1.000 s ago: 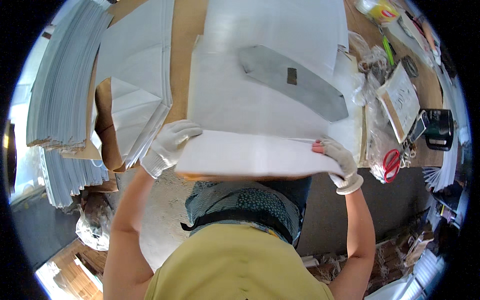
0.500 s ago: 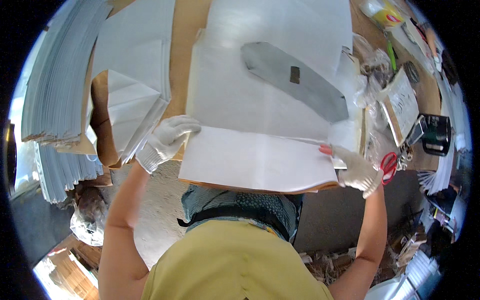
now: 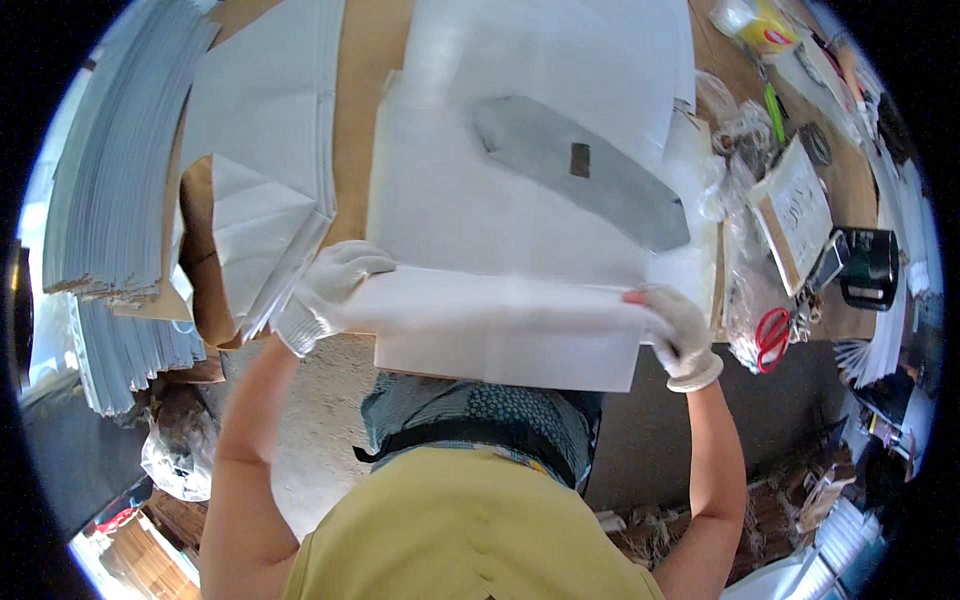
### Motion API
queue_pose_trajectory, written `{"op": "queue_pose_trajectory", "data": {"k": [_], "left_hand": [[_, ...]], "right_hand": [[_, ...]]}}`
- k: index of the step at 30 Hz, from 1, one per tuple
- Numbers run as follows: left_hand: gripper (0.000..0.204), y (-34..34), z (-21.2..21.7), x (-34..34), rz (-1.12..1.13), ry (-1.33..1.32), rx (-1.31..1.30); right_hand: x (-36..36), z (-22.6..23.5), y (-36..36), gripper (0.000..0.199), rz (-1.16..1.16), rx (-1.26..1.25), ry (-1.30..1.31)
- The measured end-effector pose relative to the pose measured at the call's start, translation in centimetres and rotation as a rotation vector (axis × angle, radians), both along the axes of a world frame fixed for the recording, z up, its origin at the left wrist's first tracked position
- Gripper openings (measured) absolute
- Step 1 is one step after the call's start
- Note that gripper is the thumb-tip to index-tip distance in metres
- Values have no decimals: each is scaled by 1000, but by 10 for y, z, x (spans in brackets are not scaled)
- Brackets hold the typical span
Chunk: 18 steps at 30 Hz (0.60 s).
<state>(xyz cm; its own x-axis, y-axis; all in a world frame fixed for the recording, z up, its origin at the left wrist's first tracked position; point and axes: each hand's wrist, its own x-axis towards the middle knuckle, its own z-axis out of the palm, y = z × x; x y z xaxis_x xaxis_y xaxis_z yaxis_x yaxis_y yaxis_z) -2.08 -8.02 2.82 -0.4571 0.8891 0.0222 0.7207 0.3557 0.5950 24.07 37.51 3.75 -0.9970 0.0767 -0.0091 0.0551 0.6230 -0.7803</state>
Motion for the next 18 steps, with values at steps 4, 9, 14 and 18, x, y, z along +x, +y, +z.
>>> {"op": "queue_pose_trajectory", "data": {"k": [4,9,14,18], "left_hand": [[42,32,-3,12,521,-294,19],[55,66,-29,19,750,317,43],[21,76,-32,24,729,430,-125],[28,105,-37,16,465,630,166]], "right_hand": [[-12,-36,-3,34,-538,-302,47],[-46,-56,-32,28,-645,196,84],[-63,-42,-38,22,-562,442,-61],[-69,-36,-40,22,-554,530,-120]]}}
